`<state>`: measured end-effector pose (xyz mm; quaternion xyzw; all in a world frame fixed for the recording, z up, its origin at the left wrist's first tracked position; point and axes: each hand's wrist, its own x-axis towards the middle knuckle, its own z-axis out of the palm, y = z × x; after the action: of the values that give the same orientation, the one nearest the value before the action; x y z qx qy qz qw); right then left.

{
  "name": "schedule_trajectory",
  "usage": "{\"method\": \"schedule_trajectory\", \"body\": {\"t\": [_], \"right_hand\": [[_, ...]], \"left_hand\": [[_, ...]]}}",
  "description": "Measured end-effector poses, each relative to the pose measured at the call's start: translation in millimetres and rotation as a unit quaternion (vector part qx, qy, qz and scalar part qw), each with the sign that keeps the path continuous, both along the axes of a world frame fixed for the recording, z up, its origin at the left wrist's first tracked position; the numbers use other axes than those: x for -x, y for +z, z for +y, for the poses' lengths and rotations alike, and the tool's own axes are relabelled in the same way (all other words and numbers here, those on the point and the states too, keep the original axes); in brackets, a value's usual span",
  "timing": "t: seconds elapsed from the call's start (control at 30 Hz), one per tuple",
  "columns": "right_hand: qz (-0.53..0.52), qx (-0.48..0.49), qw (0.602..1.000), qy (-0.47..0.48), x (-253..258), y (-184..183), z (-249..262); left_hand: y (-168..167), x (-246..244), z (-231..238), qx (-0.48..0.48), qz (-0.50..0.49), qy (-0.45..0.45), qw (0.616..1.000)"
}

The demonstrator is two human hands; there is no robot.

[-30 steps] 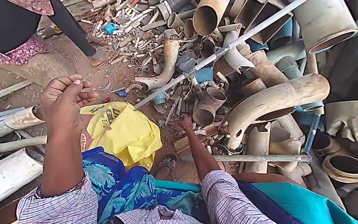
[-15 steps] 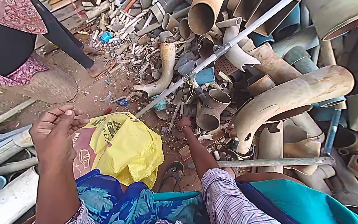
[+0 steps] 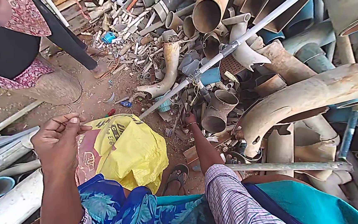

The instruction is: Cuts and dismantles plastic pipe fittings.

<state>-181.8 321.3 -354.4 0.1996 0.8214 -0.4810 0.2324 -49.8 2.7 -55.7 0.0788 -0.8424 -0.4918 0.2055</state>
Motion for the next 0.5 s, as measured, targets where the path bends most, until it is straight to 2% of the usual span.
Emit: {"method": "schedule_trajectory", "body": {"t": [0.17,0.33,0.5], "right_hand": [[-0.012,-0.031,0.999,0.043,3,-4,-8],[-0.024,0.034,0.999,0.026,0,-18,-3],[-0.058,0.060,0.995,0.049,-11,7,-18]], "left_hand": [[-1,1,4,0.020,-0.005,-0.015,1.000],[-3,3,5,0.029,-0.012,-0.017,0.999],[-3,6,13,0.044,-0.018,-0.022,0.999]]}}
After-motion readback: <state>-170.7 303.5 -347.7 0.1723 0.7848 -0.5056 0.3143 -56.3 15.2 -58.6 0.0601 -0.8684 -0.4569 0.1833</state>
